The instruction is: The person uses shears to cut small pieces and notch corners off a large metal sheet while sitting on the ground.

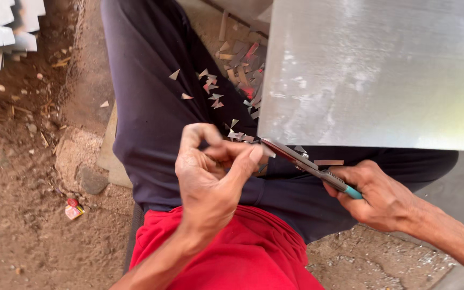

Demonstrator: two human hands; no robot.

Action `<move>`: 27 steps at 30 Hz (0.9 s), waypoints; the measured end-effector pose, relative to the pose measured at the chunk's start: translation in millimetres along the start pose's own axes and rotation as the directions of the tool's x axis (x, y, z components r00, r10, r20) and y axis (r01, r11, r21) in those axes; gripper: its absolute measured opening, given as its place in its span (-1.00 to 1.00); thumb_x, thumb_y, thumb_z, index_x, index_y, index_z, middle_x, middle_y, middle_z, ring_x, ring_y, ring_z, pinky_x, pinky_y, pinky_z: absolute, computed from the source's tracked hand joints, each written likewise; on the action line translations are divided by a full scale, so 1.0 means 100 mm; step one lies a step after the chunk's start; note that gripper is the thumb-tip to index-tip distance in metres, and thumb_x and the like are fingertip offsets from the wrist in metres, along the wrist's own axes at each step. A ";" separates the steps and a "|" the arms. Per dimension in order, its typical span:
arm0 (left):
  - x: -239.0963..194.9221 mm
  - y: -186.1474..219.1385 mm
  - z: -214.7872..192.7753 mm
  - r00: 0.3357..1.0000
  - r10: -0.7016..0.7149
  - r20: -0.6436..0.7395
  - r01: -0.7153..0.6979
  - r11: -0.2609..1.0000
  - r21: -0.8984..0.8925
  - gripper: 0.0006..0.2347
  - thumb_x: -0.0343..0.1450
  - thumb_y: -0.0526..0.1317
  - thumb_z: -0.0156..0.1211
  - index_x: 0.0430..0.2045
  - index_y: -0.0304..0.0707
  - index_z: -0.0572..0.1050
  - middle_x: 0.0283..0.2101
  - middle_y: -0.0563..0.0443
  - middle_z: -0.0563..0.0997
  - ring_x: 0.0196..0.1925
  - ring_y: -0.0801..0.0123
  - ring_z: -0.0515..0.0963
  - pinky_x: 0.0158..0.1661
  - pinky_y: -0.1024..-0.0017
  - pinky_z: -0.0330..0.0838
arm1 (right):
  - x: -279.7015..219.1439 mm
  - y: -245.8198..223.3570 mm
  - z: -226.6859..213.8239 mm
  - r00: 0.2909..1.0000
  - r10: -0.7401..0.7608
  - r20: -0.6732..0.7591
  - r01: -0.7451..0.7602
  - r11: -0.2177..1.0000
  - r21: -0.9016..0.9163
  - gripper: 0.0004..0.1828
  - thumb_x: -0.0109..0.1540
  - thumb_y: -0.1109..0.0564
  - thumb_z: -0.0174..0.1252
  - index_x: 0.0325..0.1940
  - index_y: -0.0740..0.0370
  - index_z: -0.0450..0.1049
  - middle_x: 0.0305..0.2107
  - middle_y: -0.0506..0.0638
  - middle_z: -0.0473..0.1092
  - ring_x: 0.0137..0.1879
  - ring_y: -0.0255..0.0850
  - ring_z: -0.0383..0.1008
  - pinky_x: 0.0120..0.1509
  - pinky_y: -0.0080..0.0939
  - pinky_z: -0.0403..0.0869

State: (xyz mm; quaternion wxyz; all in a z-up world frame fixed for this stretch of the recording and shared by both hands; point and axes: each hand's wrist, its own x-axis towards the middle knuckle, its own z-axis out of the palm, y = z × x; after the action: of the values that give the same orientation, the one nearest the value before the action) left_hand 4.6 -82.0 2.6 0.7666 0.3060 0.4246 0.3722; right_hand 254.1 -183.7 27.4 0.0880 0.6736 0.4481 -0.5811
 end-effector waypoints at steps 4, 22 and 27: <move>0.35 0.26 0.00 0.984 0.056 0.168 -0.099 0.960 0.261 -0.81 0.45 -0.16 0.17 -0.26 -0.30 0.40 -0.36 0.14 0.54 -0.34 0.61 0.54 -0.28 0.58 0.54 | -0.16 0.35 0.23 0.983 0.184 0.013 -0.183 0.981 -0.058 -0.87 0.00 0.18 0.04 -0.40 0.20 0.44 -0.80 0.04 0.26 -0.66 -0.10 0.17 -0.51 -0.01 0.28; -0.10 -0.98 0.99 0.969 -0.194 0.155 0.203 0.978 -0.045 -0.83 0.43 -0.22 0.30 -0.31 -0.40 0.59 -0.35 0.03 0.68 -0.34 0.49 0.68 -0.32 0.52 0.56 | -0.81 0.51 2.01 0.857 0.425 -0.291 -0.183 0.780 0.599 -0.70 -0.01 0.12 -0.04 -0.29 0.28 0.49 -0.58 0.06 0.46 -0.47 -0.18 0.43 -0.35 -0.16 0.41; 0.08 -0.62 0.32 0.962 -0.145 0.230 0.169 0.981 -0.091 -0.74 0.44 -0.35 0.34 -0.02 -0.53 0.57 -0.16 -0.10 0.70 -0.22 0.44 0.66 -0.17 0.52 0.56 | -0.70 0.13 1.46 0.930 0.182 -0.319 0.108 0.695 0.711 -0.43 -0.09 0.12 -0.08 0.00 0.32 0.38 -0.21 0.05 0.51 -0.18 -0.20 0.55 -0.13 -0.18 0.55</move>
State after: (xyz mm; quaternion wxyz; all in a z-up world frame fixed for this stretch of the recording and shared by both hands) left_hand 54.5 -113.1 -34.9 0.8519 0.2683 0.3382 0.2964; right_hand 165.8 -319.6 37.0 -0.2545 0.7589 0.1798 -0.5719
